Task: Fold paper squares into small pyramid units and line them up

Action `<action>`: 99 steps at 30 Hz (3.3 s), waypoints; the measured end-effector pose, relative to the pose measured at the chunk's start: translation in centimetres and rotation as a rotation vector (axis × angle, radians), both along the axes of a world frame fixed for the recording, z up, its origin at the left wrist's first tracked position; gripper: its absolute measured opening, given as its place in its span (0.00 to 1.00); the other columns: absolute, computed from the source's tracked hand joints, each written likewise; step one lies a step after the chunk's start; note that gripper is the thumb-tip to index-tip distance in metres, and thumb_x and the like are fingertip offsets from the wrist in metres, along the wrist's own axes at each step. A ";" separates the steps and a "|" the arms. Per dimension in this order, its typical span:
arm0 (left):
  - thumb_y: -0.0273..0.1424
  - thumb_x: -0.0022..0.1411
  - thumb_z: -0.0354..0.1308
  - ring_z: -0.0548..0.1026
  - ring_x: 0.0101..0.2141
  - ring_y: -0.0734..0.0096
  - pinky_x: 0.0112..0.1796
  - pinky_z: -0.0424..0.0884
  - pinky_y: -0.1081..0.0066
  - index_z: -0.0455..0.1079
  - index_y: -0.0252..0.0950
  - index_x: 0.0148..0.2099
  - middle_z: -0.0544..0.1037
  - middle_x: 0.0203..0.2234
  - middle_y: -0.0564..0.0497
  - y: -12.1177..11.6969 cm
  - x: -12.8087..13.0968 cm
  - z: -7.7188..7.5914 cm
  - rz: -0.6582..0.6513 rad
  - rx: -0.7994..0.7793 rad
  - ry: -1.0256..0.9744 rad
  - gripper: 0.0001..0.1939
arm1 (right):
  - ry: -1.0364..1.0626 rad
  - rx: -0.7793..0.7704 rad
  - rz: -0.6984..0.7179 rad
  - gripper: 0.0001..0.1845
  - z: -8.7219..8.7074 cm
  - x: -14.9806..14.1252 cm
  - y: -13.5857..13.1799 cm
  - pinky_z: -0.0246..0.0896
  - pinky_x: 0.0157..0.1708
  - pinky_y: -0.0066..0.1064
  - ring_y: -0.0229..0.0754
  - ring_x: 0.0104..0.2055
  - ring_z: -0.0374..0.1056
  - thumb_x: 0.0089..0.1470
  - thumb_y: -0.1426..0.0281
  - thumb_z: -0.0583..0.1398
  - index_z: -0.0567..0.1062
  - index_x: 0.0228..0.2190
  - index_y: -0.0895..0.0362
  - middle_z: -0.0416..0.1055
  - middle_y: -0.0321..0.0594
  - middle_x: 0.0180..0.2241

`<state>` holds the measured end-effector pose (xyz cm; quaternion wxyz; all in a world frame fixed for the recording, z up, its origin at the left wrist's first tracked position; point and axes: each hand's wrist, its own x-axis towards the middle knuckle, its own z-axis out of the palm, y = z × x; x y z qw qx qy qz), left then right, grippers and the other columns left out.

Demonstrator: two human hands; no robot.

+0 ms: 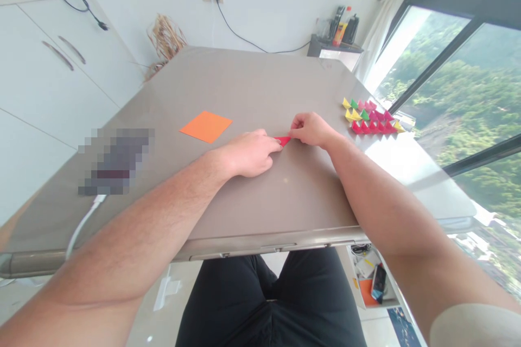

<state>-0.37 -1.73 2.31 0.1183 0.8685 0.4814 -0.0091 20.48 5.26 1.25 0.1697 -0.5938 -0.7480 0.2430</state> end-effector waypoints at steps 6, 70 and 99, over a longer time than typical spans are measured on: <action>0.34 0.61 0.52 0.72 0.50 0.56 0.50 0.69 0.60 0.68 0.50 0.61 0.71 0.54 0.47 0.2 -0.3 -0.1 0.008 -0.062 0.001 0.25 | -0.272 0.046 0.068 0.06 0.2 -1.3 -0.9 0.53 0.27 0.30 0.39 0.30 0.64 0.45 0.66 0.64 0.72 0.27 0.53 0.74 0.34 0.30; 0.38 0.51 0.72 0.78 0.36 0.70 0.35 0.72 0.71 0.76 0.37 0.43 0.82 0.38 0.48 2.3 -0.6 -3.1 0.477 -0.381 -1.689 0.18 | 1.102 -0.164 -0.050 0.11 0.1 -5.0 -4.2 0.66 0.31 0.30 0.38 0.27 0.70 0.45 0.63 0.69 0.76 0.21 0.56 0.75 0.38 0.22; 0.37 0.51 0.71 0.75 0.27 0.72 0.30 0.71 0.70 0.79 0.34 0.34 0.80 0.26 0.50 2.2 -0.1 -2.9 0.573 -0.088 -1.551 0.12 | 0.589 0.772 0.054 0.11 -2.5 -5.0 -3.5 0.73 0.32 0.34 0.40 0.33 0.75 0.57 0.70 0.63 0.85 0.38 0.50 0.82 0.41 0.42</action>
